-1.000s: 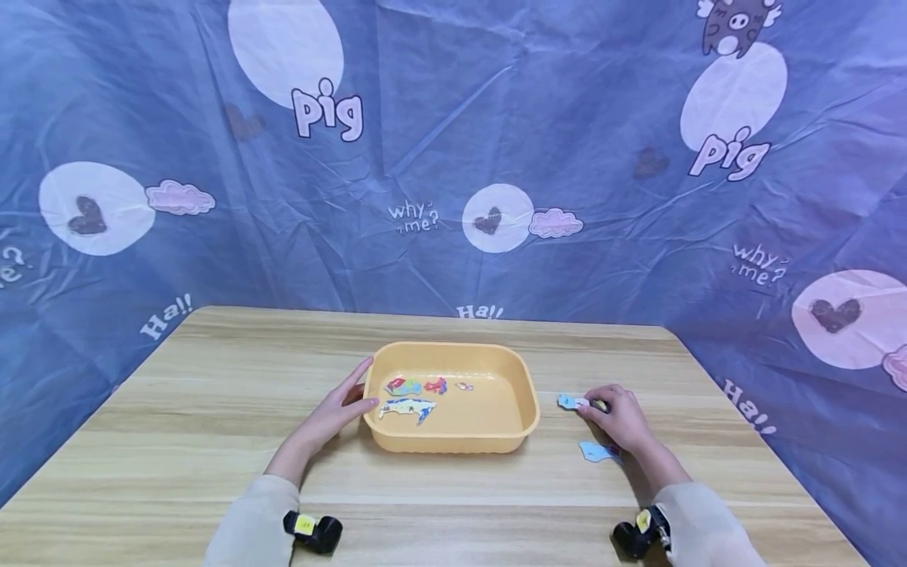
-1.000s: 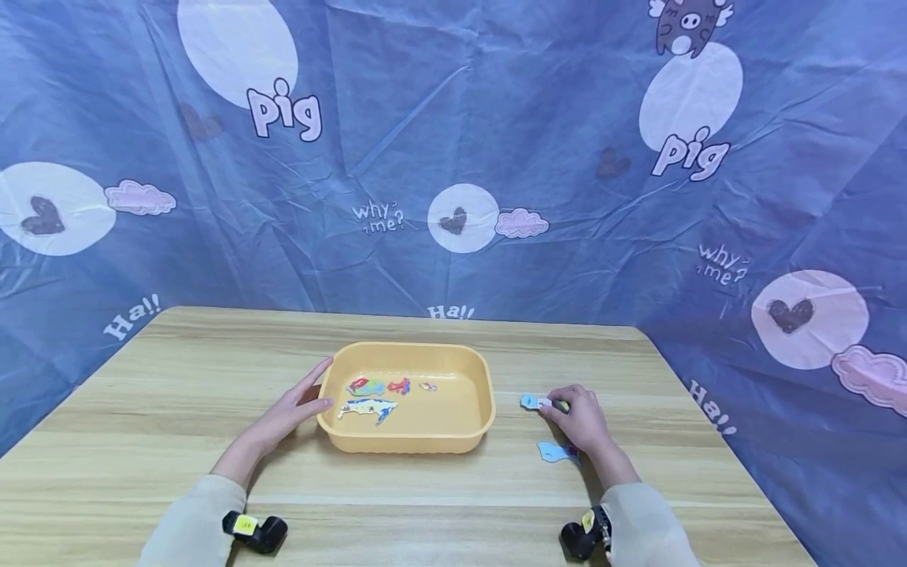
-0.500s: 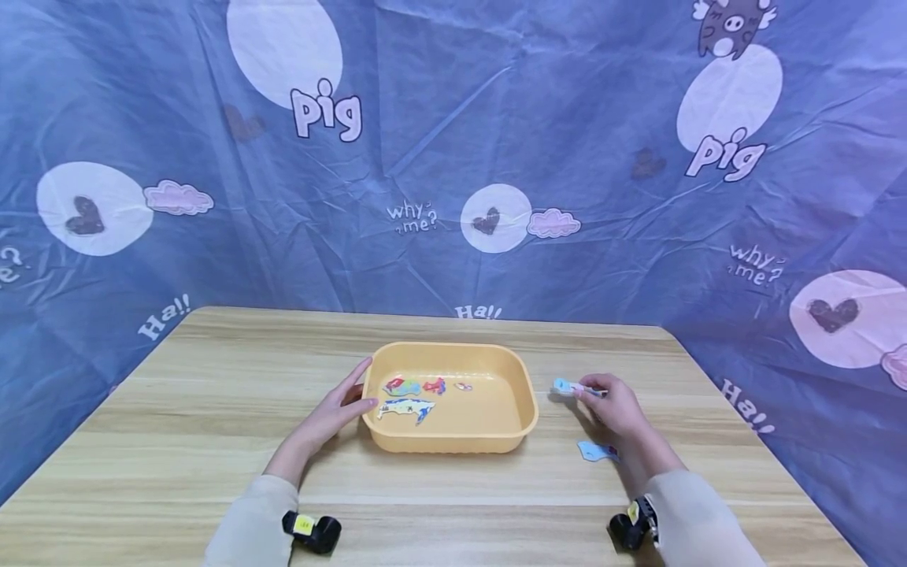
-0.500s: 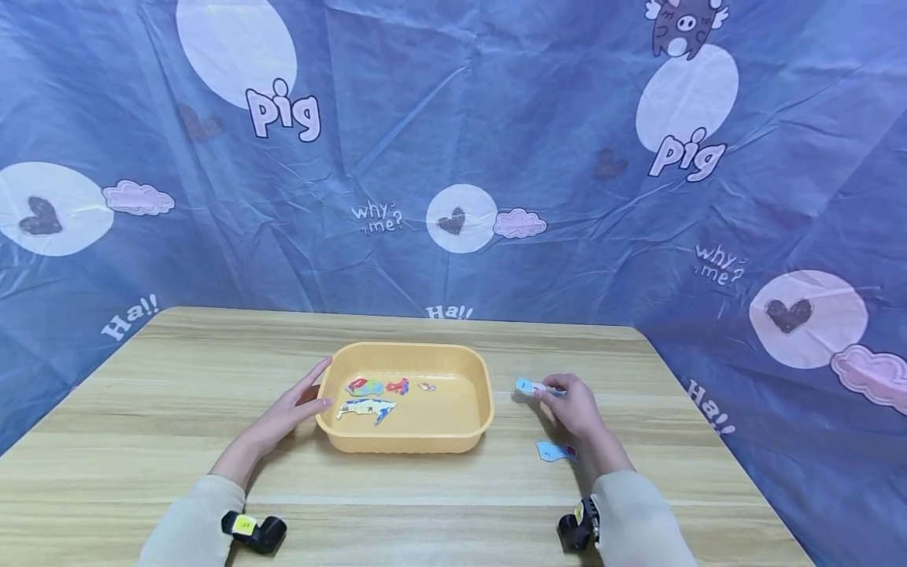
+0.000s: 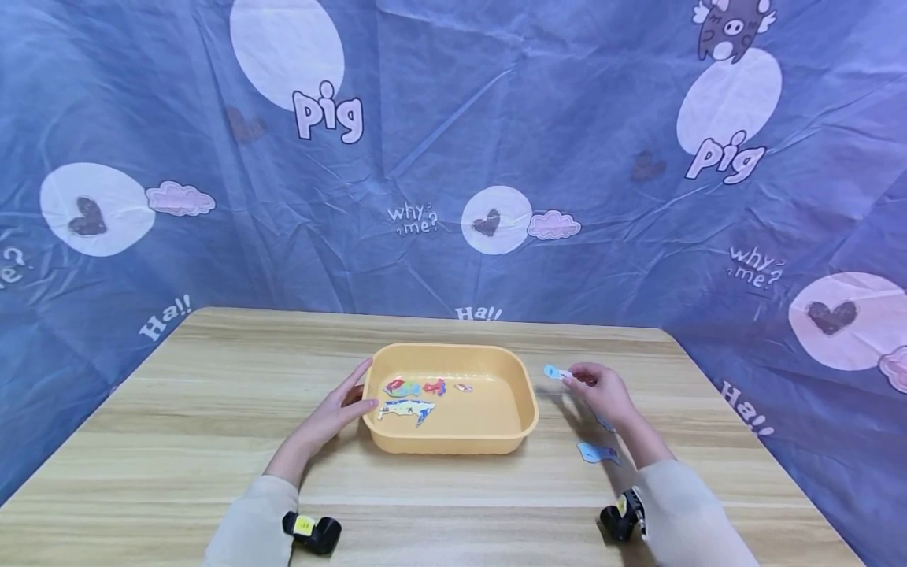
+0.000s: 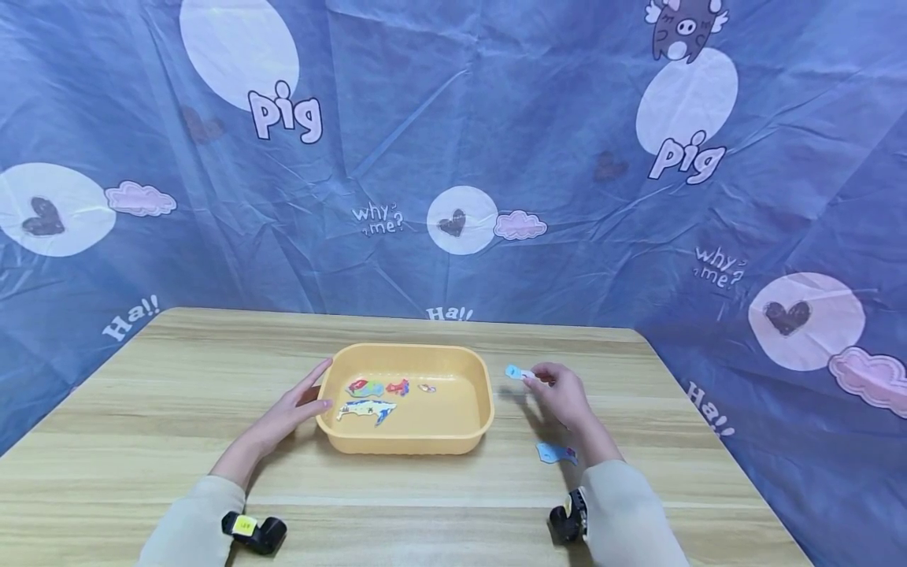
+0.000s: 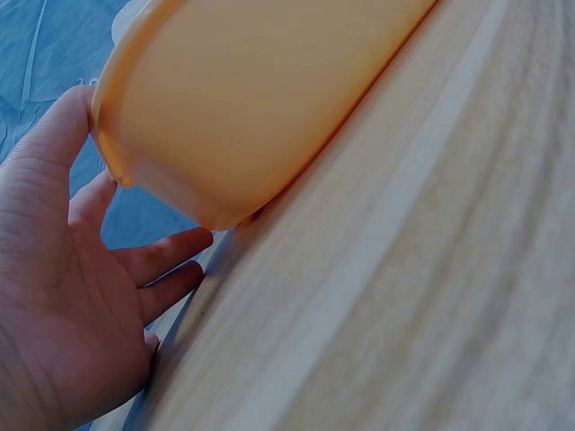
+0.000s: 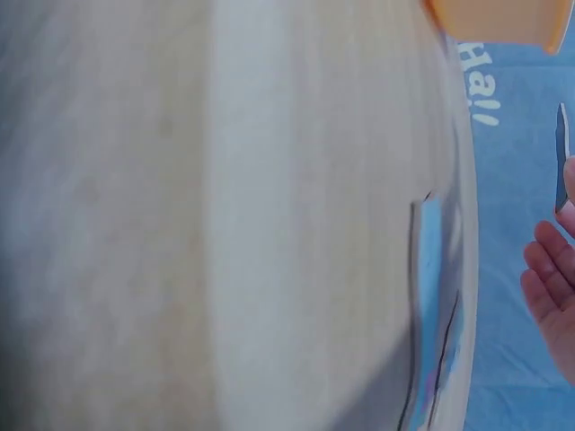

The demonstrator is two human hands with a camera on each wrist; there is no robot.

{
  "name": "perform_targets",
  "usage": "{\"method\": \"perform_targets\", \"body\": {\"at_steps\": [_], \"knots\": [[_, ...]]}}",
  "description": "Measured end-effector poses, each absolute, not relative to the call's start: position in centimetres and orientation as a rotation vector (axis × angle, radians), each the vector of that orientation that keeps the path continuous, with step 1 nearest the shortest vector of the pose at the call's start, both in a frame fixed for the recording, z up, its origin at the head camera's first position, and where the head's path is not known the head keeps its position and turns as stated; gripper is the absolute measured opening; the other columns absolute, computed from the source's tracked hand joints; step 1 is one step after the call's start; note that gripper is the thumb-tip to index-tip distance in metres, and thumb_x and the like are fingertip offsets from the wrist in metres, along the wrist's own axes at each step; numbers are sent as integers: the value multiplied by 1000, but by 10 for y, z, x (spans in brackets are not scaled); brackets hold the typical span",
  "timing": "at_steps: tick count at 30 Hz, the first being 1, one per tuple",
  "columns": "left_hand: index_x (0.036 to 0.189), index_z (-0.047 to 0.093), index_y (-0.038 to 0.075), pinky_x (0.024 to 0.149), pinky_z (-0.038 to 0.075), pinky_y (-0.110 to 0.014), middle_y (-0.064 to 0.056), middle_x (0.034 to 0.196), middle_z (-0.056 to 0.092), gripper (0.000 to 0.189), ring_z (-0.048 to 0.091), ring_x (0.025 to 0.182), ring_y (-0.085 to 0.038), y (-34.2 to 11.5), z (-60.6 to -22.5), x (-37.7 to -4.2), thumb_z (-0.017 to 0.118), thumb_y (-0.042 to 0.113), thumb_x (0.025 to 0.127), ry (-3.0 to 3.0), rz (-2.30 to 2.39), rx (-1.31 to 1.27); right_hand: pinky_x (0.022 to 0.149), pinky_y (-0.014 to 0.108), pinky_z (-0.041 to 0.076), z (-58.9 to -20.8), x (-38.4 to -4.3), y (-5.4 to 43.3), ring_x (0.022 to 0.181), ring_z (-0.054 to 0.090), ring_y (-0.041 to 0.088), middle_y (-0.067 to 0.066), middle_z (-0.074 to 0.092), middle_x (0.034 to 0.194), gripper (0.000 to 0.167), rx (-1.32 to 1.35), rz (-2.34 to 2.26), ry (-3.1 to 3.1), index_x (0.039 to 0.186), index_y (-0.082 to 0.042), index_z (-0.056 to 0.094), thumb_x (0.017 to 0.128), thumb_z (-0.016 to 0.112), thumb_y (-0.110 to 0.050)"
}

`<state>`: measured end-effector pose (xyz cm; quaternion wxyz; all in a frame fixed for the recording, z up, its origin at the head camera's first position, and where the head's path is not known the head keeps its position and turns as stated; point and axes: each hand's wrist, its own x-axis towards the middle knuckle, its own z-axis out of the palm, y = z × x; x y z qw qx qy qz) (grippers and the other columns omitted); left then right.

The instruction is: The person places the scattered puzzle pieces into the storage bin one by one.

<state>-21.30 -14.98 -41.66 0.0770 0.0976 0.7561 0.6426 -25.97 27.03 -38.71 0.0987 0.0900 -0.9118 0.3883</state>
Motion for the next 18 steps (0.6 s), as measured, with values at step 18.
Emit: {"method": "perform_targets", "body": {"at_steps": [18], "knots": [[139, 16, 25, 96, 20, -49, -24, 128, 36, 68, 34, 117, -32, -150, -417, -214, 55, 18, 84, 2283, 1909, 308, 66, 25, 46, -368, -266, 233, 76, 56, 21, 15, 60, 84, 26, 275, 1313, -2558, 94, 7, 59, 79, 63, -14]]}}
